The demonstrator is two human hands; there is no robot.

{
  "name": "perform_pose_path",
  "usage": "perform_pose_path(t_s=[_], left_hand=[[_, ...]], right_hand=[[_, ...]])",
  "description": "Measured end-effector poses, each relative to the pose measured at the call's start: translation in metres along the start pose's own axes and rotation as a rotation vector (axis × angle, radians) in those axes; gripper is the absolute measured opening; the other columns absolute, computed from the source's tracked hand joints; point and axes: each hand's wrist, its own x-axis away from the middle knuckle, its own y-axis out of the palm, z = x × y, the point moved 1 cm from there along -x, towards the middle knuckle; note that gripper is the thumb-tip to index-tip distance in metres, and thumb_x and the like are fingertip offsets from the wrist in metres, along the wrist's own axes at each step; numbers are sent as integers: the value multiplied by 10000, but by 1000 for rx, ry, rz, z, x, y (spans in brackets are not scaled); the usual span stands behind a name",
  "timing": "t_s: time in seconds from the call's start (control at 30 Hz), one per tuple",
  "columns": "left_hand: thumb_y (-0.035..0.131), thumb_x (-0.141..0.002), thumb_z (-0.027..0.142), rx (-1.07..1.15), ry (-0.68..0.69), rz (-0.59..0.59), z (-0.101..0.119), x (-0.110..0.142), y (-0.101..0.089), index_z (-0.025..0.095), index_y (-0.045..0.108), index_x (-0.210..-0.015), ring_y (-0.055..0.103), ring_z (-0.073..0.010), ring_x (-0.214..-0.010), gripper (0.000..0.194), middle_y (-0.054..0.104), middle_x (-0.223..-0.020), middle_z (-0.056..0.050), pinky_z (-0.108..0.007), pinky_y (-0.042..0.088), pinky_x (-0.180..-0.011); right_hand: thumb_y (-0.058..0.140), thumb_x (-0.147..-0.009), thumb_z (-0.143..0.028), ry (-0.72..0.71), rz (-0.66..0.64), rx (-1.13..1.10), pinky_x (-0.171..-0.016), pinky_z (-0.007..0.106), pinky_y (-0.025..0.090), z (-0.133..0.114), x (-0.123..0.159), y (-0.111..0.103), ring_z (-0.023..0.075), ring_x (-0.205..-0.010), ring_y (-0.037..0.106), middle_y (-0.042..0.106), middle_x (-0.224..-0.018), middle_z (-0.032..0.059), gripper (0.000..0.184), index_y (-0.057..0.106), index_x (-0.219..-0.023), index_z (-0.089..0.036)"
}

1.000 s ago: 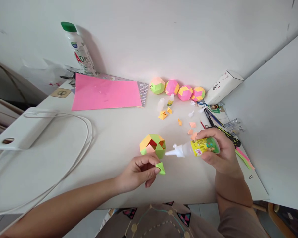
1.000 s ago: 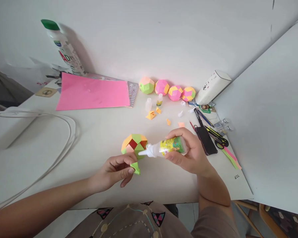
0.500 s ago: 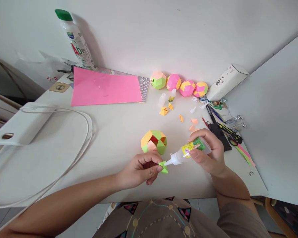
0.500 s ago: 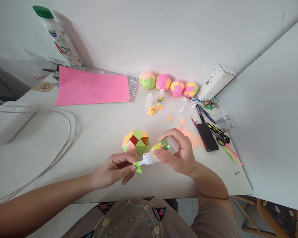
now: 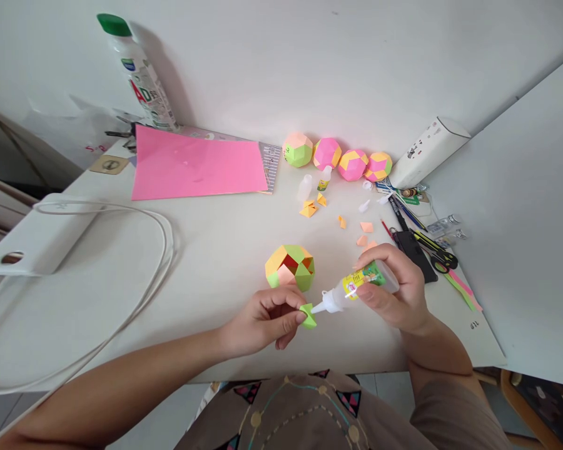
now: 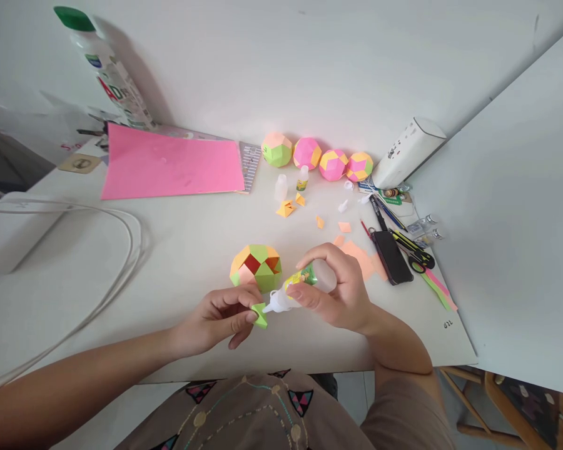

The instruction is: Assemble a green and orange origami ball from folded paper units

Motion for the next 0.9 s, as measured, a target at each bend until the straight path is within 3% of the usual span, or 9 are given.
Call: perform_pose_path(t_s=[0.23,0.63,0.9], left_hand=[[649,-866,355,6,-25,12,0,0,0,130,617,-838,518,-20,-426,229,511,-810,14,-194,439,-421],[653,-862,357,1,-34,11,0,0,1,128,620,-829,506,-20,-414,234,513,-774,19,-194,430,-420],[663,-854,373,4,-61,11,0,0,1,131,624,-817,503,-16,-409,248,533,-802,7,-192,424,-412]], right_hand=[[655,-821,-479,-29,8,52,-453,259,396,2,2,2,113,-489,486,597,-653,-4,274,586,-844,-214],[700,-796,-422,-91,-53,88,-369,233,318,-3,2,-2,83,-398,417,571,-572,-34,241,589,-831,-211],[673,-813,-455,-116,-16,119,-370,242,346,-3,2,2,97,-398,442,577,-564,-28,251,585,-835,-221]])
